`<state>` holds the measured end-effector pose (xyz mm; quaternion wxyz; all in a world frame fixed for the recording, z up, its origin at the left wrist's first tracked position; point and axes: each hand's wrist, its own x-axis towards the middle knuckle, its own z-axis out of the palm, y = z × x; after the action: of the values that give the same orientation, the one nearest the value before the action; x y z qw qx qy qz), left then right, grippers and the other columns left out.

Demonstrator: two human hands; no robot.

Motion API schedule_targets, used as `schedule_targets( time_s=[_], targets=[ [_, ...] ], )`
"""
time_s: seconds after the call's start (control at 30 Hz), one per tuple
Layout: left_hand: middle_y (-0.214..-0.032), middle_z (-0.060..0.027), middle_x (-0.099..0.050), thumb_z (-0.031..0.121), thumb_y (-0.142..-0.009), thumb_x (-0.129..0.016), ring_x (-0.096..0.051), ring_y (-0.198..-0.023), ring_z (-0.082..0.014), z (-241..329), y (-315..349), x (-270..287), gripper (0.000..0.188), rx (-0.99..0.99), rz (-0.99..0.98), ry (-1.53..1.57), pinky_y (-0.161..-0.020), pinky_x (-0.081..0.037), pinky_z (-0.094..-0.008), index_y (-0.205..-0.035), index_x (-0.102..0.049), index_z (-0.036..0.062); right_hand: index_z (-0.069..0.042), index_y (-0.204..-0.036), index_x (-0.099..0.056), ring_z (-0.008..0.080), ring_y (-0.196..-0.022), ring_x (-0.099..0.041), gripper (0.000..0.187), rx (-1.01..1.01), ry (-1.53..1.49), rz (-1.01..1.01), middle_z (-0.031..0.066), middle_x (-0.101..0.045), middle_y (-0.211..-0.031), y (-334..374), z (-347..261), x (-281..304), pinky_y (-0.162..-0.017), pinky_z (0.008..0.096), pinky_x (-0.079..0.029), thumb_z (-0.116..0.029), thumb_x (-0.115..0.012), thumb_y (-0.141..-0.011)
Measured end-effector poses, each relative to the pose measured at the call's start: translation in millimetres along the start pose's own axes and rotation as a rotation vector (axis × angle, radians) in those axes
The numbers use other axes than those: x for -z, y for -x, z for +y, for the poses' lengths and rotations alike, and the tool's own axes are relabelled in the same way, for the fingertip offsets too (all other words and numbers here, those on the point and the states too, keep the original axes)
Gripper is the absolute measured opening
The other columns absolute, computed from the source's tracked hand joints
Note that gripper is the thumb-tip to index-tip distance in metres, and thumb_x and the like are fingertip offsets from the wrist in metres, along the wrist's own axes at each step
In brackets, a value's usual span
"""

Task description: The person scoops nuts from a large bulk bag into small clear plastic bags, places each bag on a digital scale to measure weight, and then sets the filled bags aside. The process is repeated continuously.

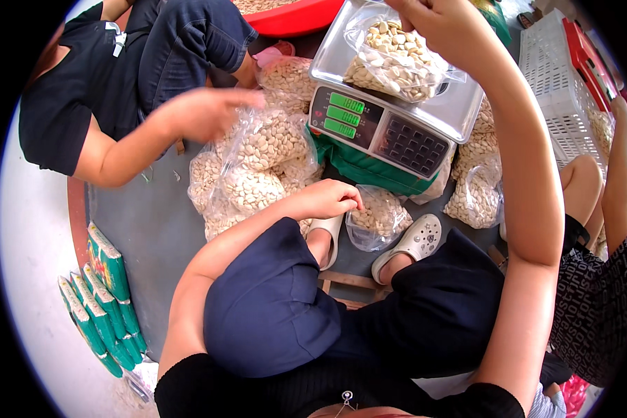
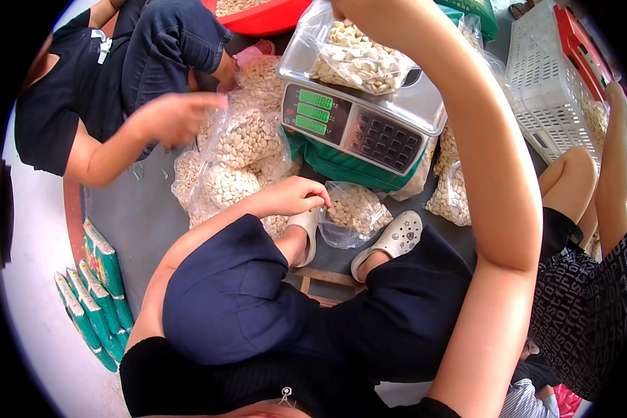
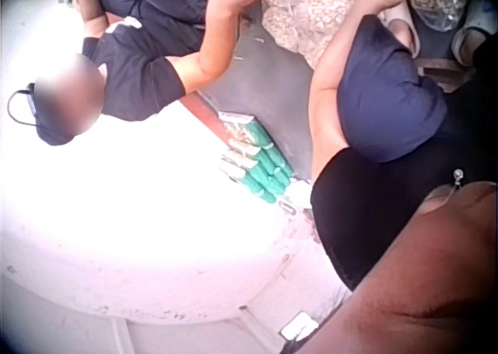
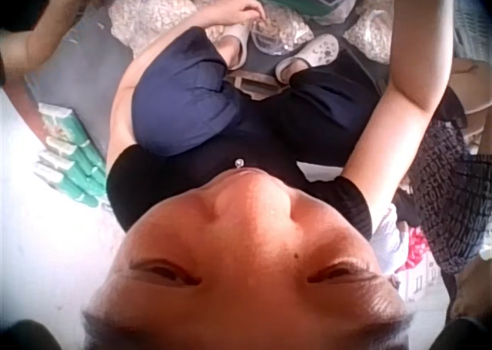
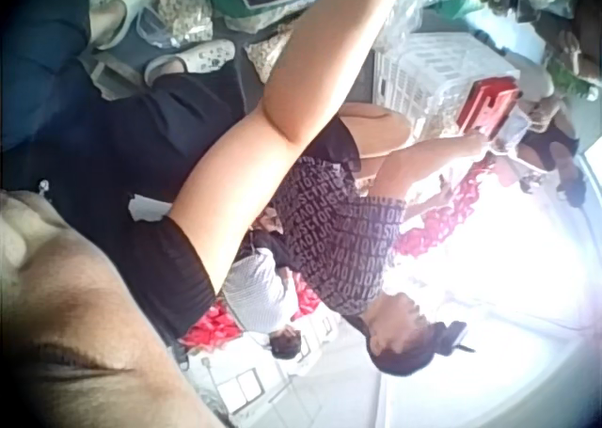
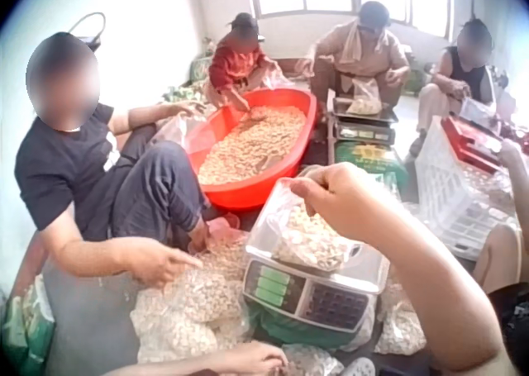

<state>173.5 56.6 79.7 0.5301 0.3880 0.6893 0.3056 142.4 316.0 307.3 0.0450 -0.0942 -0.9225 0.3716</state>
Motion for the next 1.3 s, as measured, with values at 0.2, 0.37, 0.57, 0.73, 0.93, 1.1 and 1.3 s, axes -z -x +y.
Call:
schedule_targets(
  time_s=[0.2,0.37,0.57,0.73,0.93,1.1,1.3],
  targets=[
    [-0.075,-0.0127,-0.070,0.044,-0.088,-0.061,-0.066,-0.069,-0.0255,-8,10,15,0.044,0.312,0.036,-0.133,-0.067,-0.051,-0.0373,-0.078,-0.072,0.0025,-0.007,-0.071,-0.058,0.0087,-0.047,-0.044,0.045,-0.317,-0.234,-0.645,-0.0013,-0.047,-0.054,52,48,-70,-0.040,0.0257,-0.033,-0.044,-0.054,-0.096],
    [-0.066,-0.0125,-0.065,0.071,-0.081,-0.053,-0.064,-0.063,-0.0256,4,0,8,0.072,0.528,-0.198,-0.166,-0.063,-0.051,-0.0361,-0.067,-0.072,0.0028,-0.009,-0.074,-0.049,0.0086,-0.044,-0.033,0.043,-1.034,-0.712,-0.914,0.0000,-0.043,-0.066,133,136,-162,-0.035,0.0248,-0.021,-0.044,-0.049,-0.098],
    [-0.067,-0.0114,-0.066,0.059,-0.087,-0.054,-0.064,-0.063,-0.0238,-11,-15,-14,0.061,0.449,-0.280,-0.222,-0.063,-0.050,-0.0369,-0.072,-0.072,0.0025,-0.005,-0.107,-0.053,0.0195,-0.072,-0.060,0.037,-1.283,-0.973,-0.601,0.0052,-0.058,-0.087,183,138,-230,-0.058,0.0327,-0.050,-0.039,-0.041,-0.102],
    [-0.062,-0.0049,-0.064,0.034,-0.089,-0.053,-0.061,-0.060,-0.0187,-25,-12,-24,0.034,0.431,-0.259,-0.201,-0.062,-0.047,-0.0353,-0.075,-0.074,0.0104,-0.002,-0.131,-0.050,0.0297,-0.112,-0.055,0.050,-1.001,-0.525,-0.876,0.0150,-0.049,-0.134,168,151,-252,-0.086,0.0447,-0.051,-0.041,-0.043,-0.099],
    [-0.067,-0.0058,-0.066,0.035,-0.086,-0.055,-0.062,-0.066,-0.0188,-26,-9,-15,0.035,0.475,-0.310,-0.175,-0.066,-0.048,-0.0358,-0.067,-0.072,0.0110,-0.007,-0.116,-0.064,0.0208,-0.084,-0.068,0.037,-0.483,-0.257,-1.189,0.0103,-0.069,-0.098,121,101,-178,-0.076,0.0389,-0.056,-0.035,-0.052,-0.096],
    [-0.051,-0.0034,-0.054,0.041,-0.089,-0.053,-0.052,-0.048,-0.0176,-32,-13,-9,0.045,0.387,-0.258,-0.179,-0.051,-0.043,-0.0348,-0.064,-0.071,0.0069,-0.011,-0.084,-0.071,0.0325,-0.077,-0.066,0.029,0.182,0.174,-0.275,0.0120,-0.067,-0.079,71,58,-72,-0.072,0.0412,-0.053,-0.040,-0.068,-0.082],
    [-0.062,-0.0046,-0.065,0.046,-0.087,-0.054,-0.062,-0.063,-0.0213,-15,-13,-4,0.046,0.342,-0.247,-0.235,-0.064,-0.048,-0.0375,-0.062,-0.072,0.0121,-0.027,-0.124,-0.063,0.0413,-0.141,-0.027,0.077,-0.076,0.922,0.072,0.0193,-0.030,-0.153,27,53,-32,-0.108,0.0564,-0.034,-0.063,-0.082,-0.057]
  ],
)
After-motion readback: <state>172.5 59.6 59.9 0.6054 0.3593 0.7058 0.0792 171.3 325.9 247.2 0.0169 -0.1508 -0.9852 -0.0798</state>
